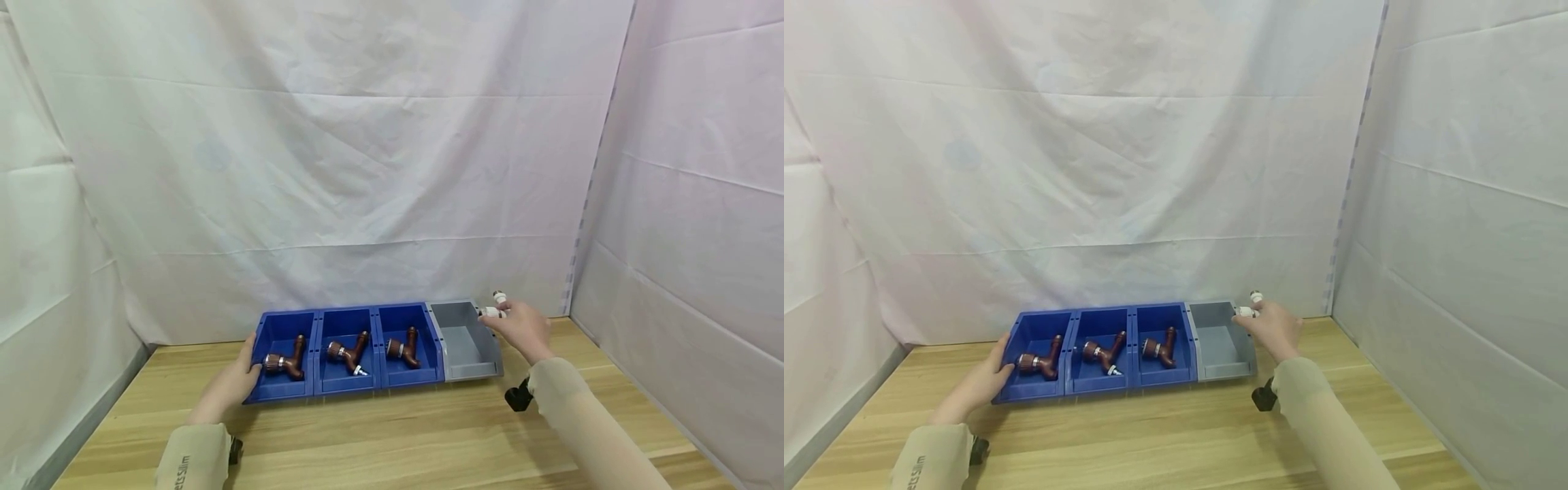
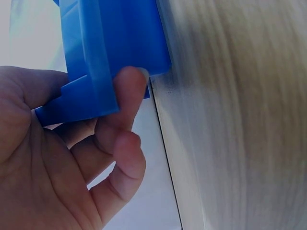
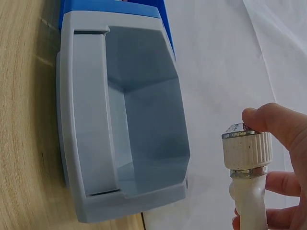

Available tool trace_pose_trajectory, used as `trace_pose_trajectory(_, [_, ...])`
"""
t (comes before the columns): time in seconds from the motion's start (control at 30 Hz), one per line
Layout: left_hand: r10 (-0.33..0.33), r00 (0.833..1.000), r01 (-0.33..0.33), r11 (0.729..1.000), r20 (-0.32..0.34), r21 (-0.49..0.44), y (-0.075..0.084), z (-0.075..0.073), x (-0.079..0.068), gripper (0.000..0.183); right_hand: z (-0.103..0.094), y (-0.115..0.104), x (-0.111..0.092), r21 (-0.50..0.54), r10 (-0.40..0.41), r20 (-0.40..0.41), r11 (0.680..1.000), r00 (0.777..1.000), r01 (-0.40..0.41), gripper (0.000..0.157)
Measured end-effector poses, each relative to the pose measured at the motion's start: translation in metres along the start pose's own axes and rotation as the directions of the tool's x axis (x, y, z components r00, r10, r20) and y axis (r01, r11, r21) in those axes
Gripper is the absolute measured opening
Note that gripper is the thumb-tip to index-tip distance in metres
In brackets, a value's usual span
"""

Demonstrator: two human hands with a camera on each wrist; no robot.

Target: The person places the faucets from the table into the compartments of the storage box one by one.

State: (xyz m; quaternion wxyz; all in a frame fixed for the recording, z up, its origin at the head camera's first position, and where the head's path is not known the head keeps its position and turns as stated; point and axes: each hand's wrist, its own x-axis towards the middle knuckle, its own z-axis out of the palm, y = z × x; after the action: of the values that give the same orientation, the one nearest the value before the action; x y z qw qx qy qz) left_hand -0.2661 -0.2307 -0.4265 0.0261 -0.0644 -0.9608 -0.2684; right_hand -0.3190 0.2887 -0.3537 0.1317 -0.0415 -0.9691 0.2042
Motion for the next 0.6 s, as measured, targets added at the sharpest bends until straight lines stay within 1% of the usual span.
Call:
trace_pose_trajectory(0.17, [-0.002,1.0,0.002,1.0,0.0,0.003,0.0016,-0.0003,0.0007,0.065,-0.0003,-0.0037,0.0001,0.0,-0.008,0.003,1.0,1.0,0.008,0.076])
trace_pose_trajectory(0.43, [0.0,1.0,0.0,1.0,0.004,0.005,0.0015,0.0002,0.0025,0.065,-0.0006,-0.0061,0.0013,-0.001,0.007,0.006,1.0,1.0,-0.007,0.071])
trace_pose_trajectory(0.6, [0.001,1.0,-0.001,1.0,0.006,0.006,-0.0017,0.0013,0.0018,0.065,0.0028,-0.0076,0.0013,0.001,0.007,0.015,1.0,1.0,-0.007,0.077])
